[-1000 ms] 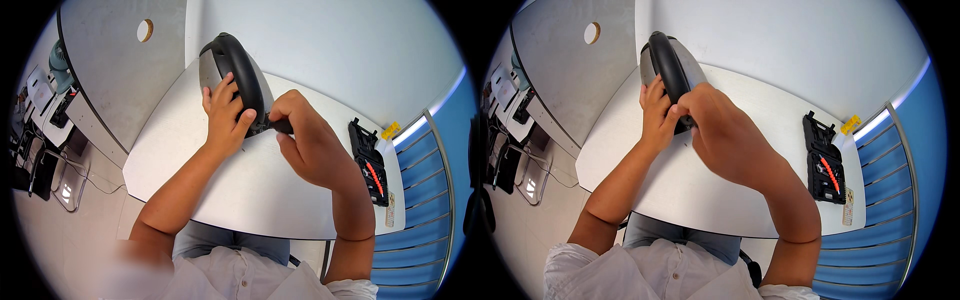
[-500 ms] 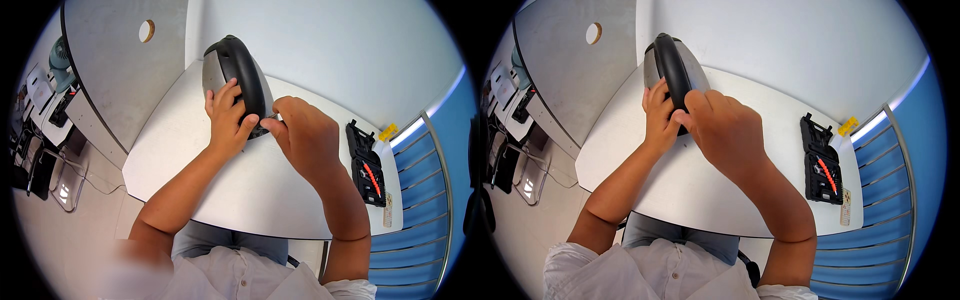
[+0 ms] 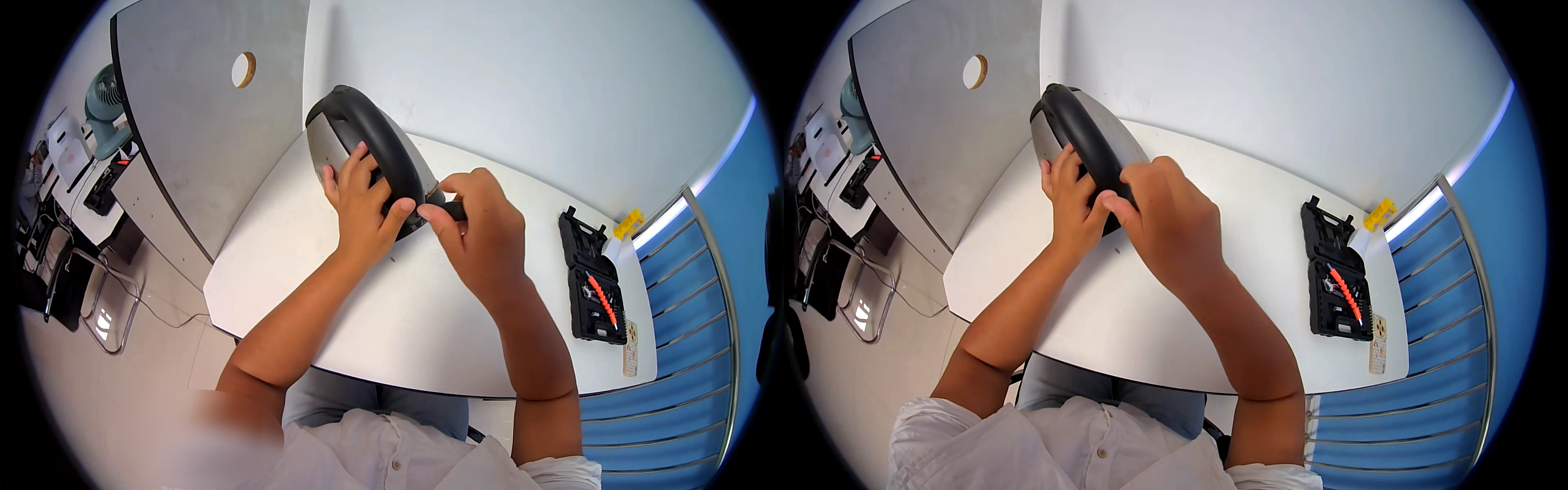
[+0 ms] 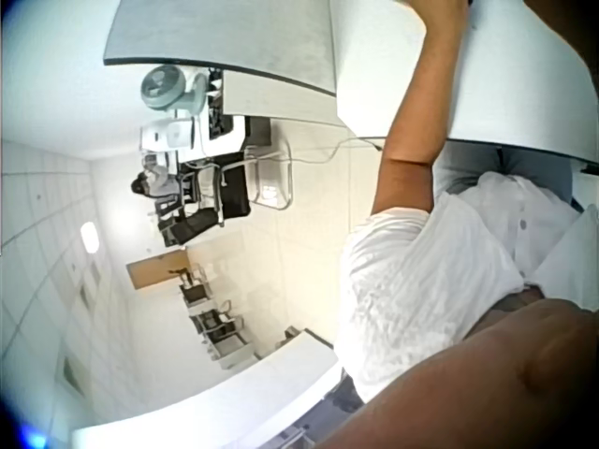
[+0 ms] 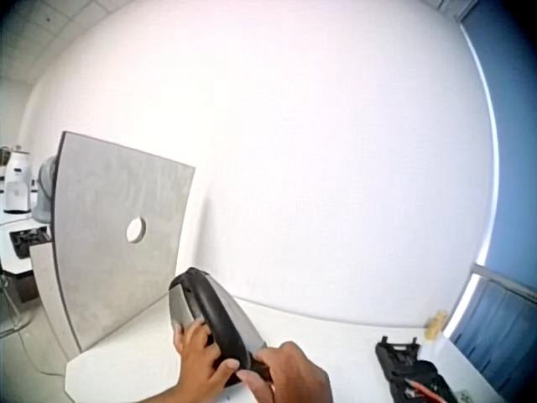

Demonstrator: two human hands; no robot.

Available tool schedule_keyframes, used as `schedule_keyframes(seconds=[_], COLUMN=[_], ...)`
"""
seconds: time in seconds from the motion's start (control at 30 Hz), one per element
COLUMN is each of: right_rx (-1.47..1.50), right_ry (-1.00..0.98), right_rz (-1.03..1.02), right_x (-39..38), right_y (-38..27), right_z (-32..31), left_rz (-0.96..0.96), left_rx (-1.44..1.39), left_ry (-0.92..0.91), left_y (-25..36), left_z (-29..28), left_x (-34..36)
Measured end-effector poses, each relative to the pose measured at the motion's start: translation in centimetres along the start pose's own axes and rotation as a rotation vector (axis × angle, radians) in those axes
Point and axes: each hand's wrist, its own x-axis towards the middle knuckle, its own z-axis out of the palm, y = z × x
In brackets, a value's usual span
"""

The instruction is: The person uses a screwdriver to remove screws from the base of a kettle, then reattaches the handle and tightens the screws. The person then picks up a rice cooker, opens its lid, and uses the screwdriver to remove screws from its base.

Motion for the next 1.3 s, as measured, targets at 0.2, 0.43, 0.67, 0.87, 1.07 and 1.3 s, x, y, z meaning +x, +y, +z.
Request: schedule_keyframes(seconds=[0.2, 0.43, 0.67, 0.87, 1.07, 1.3], right_rx=[0.002, 0.374, 0.096, -0.032, -0.019, 0.002], right_ry=[0.069, 0.213, -0.164, -0.117, 0.044, 0.042], right_rz=[-0.062, 0.045, 0.267, 0.318, 0.255, 0.093], right_x=[-0.5, -0.7, -1.4, -3.0, -3.2, -2.4], right_y=[0.3, 0.2, 1.8, 3.4, 5.1, 5.8], right_z=[1.2, 0.6, 2.5, 6.2, 6.2, 3.4], left_rz=[-0.002, -0.070, -0.113, -0.029, -0.034, 0.331], left_rx=[-0.024, 0.002, -0.033, -0.085, -0.041, 0.306], left_ry=[-0.022, -0.004, 0.026, -0.007, 0.107, -0.103], left_y=[0.1, 0.3, -0.6, 0.0, 1.3, 4.9], left_z=[0.0, -0.4, -0.3, -0.3, -1.3, -7.6], left_x=[-0.2, 0.2, 0.4, 0.1, 0.1, 5.7])
